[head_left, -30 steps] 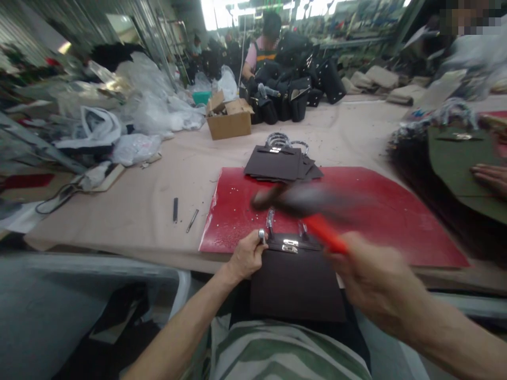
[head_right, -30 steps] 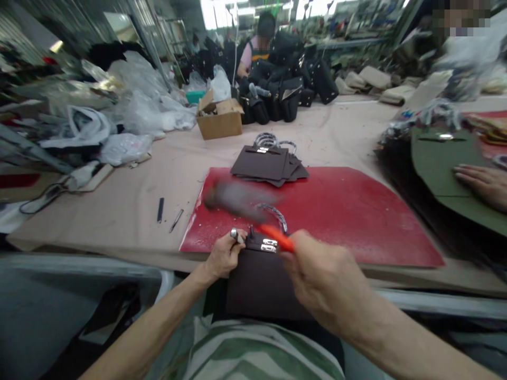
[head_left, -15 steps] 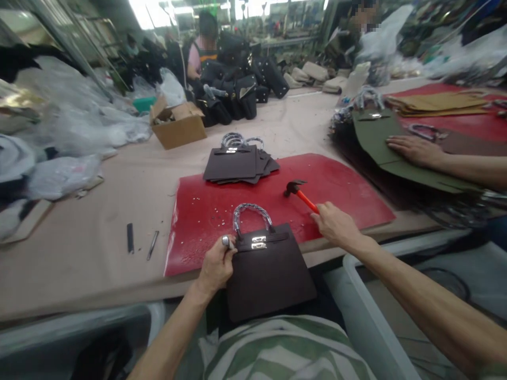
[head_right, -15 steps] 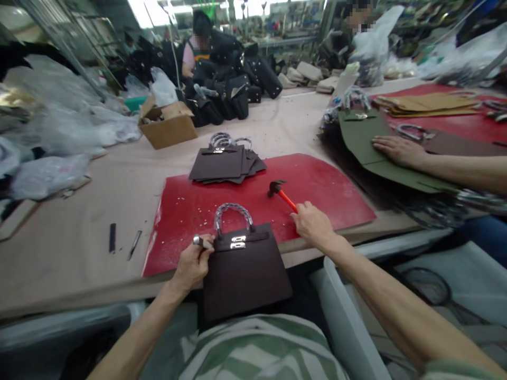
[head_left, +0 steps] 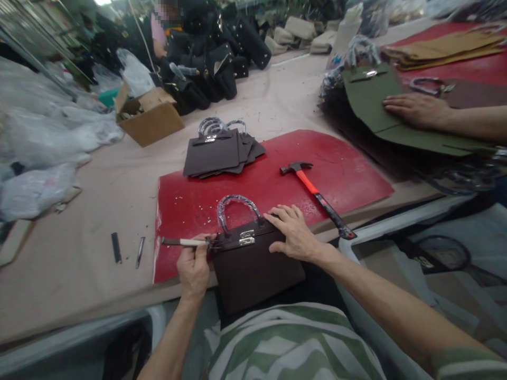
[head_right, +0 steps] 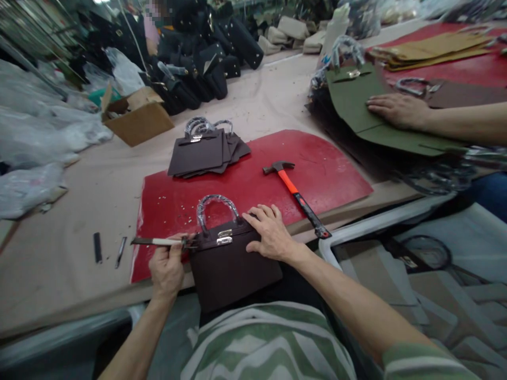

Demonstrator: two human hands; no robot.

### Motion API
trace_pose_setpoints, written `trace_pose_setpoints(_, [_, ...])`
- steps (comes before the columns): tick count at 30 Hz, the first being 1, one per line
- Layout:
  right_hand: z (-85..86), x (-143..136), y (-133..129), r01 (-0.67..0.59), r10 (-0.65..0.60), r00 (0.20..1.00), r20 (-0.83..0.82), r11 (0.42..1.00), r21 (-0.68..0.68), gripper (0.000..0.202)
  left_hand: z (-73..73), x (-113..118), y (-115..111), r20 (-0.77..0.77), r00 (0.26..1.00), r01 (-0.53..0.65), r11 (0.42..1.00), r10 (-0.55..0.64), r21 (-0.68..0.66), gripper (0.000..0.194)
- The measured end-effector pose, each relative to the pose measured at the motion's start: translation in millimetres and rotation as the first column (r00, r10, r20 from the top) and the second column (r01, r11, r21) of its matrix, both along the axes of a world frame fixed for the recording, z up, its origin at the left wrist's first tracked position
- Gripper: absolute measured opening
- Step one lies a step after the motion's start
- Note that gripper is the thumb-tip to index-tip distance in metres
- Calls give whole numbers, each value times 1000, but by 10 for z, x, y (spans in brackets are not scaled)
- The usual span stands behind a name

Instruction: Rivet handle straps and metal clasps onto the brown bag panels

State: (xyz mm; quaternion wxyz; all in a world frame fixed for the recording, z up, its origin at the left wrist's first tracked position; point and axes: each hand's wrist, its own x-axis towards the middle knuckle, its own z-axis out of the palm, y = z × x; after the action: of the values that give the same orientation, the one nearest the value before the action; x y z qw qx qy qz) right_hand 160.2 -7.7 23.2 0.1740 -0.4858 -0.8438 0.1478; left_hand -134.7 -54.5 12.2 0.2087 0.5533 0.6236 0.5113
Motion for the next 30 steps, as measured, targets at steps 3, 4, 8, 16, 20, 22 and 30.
trace_pose_setpoints(3, [-4,-18,0,21,-21,1000,-21,1000,2,83,133,182,44,125,990,74,997,-71,-15,25])
trace_pose_setpoints(4, [-3,-25,-2,28,-28,999,-24,1000,6,84,168,285,81,137,983,125,992,-124,7,24])
trace_pose_setpoints(8, [2,-40,-2,52,-52,998,-23,999,15,84,176,777,313,42,932,351,926,-359,137,17])
trace_pose_setpoints(16, [-30,-3,-18,67,-66,997,-42,998,15,75,-7,947,486,32,907,415,905,-419,90,12])
trace_pose_setpoints(20, [-79,37,-120,202,-197,974,-111,979,31,76,0,900,452,71,901,424,903,-429,70,13])
trace_pose_setpoints(22, [-85,52,-152,216,-213,969,-126,976,11,75,6,903,448,82,889,448,892,-451,60,13])
trace_pose_setpoints(30, [-68,51,-137,206,-209,973,-96,978,-41,75,30,947,428,71,875,475,877,-479,71,10])
